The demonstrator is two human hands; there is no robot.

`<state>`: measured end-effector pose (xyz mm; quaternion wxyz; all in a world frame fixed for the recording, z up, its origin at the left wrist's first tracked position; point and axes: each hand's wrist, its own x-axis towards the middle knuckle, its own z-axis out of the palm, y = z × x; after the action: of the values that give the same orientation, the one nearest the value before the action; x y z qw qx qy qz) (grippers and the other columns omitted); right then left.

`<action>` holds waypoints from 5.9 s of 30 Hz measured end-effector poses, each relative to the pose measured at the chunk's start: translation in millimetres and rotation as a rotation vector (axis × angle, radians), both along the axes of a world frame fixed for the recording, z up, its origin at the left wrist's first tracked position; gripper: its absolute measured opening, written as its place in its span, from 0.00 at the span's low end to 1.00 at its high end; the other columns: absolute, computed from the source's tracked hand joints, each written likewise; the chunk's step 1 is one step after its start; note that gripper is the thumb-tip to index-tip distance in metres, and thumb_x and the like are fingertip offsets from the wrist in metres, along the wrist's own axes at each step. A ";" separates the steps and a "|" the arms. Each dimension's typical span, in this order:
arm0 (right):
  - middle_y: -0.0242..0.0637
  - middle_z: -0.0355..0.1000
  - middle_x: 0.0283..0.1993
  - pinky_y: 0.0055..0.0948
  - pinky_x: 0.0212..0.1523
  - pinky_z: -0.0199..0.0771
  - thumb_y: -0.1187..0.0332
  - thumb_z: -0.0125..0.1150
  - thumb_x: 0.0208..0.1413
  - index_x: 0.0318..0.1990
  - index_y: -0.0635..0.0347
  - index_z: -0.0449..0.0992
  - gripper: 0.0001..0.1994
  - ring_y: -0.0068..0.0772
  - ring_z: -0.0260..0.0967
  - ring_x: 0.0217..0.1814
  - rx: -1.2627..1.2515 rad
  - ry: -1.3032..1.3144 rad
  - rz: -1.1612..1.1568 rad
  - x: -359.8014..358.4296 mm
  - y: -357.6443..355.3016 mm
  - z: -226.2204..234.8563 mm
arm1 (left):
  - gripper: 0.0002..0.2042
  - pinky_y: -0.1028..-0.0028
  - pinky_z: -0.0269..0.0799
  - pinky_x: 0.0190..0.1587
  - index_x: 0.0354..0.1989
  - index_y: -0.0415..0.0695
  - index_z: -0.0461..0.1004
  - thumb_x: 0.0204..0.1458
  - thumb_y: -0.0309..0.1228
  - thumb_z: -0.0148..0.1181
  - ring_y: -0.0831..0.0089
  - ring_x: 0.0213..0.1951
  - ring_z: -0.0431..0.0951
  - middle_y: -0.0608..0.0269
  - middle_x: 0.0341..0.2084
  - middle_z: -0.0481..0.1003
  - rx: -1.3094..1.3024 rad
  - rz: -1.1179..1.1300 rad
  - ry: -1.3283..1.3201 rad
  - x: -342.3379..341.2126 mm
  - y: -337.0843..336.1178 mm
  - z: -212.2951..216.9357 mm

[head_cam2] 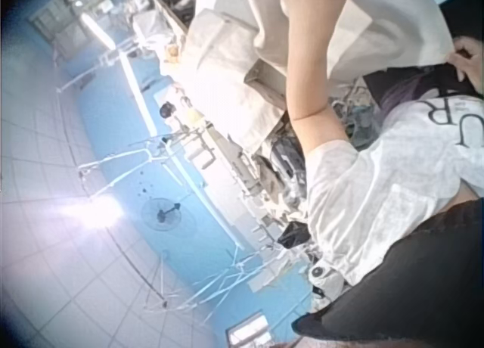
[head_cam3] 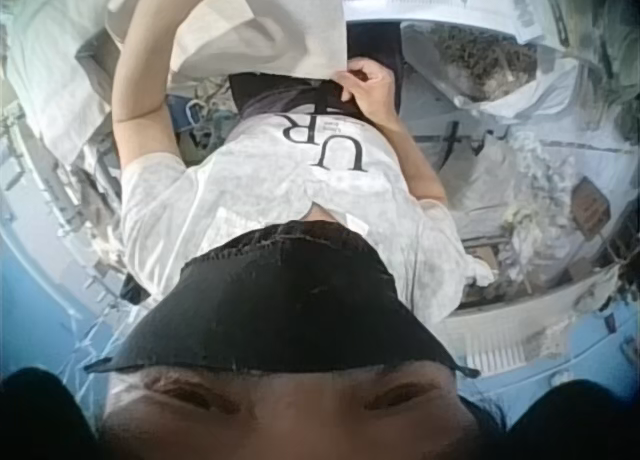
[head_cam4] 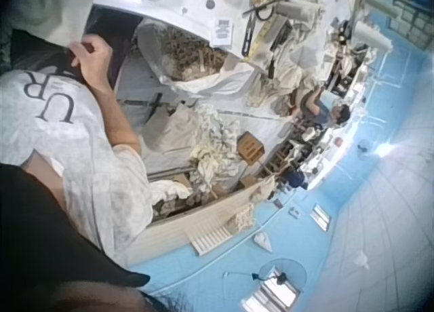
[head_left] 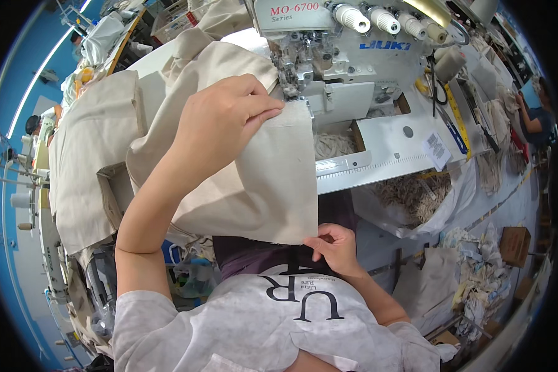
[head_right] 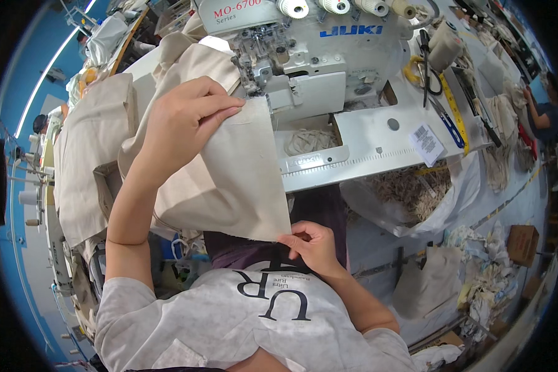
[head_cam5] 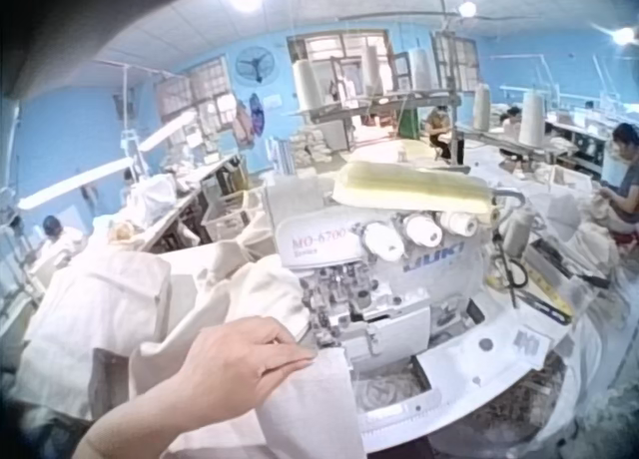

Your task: The person aligns fabric pieces on a workstation, inserts a clothing label along the edge, and stitches the fabric pieces together using a sewing machine.

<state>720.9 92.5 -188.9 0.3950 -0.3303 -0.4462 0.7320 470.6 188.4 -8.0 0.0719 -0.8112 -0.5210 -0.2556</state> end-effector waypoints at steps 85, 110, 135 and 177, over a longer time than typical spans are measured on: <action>0.36 0.79 0.28 0.25 0.24 0.75 0.76 0.73 0.44 0.33 0.60 0.80 0.08 0.33 0.77 0.26 0.979 -0.165 -0.215 -11.9 39.8 55.6 | 0.17 0.75 0.68 0.42 0.42 0.51 0.79 0.40 0.32 0.61 0.78 0.40 0.75 0.77 0.44 0.79 0.051 -0.456 0.649 31.5 -16.0 6.6; 0.37 0.79 0.27 0.22 0.24 0.72 0.76 0.73 0.46 0.32 0.62 0.81 0.06 0.28 0.76 0.24 0.708 -0.182 -0.101 -7.5 35.1 52.6 | 0.06 0.78 0.71 0.36 0.30 0.48 0.79 0.41 0.28 0.61 0.76 0.36 0.78 0.71 0.36 0.80 0.219 -0.591 0.552 11.8 -19.0 6.0; 0.37 0.79 0.29 0.18 0.22 0.69 0.73 0.71 0.52 0.42 0.65 0.81 0.10 0.17 0.73 0.22 0.469 -0.277 -0.118 -12.8 35.6 49.0 | 0.11 0.66 0.72 0.53 0.44 0.38 0.80 0.52 0.25 0.63 0.59 0.50 0.78 0.56 0.46 0.79 -0.036 -0.040 0.038 -9.2 10.3 -0.8; 0.22 0.70 0.24 0.13 0.24 0.58 0.72 0.78 0.45 0.25 0.62 0.76 0.12 0.07 0.58 0.23 0.206 -0.138 -0.027 -21.5 62.7 75.3 | 0.05 0.76 0.73 0.27 0.29 0.46 0.79 0.42 0.29 0.62 0.71 0.35 0.82 0.69 0.33 0.81 0.201 -0.441 0.310 1.2 -11.1 2.4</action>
<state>699.4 155.1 -113.6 0.4050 -0.3436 -0.5408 0.6523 471.8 177.3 -5.5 0.1735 -0.9231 -0.2868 -0.1884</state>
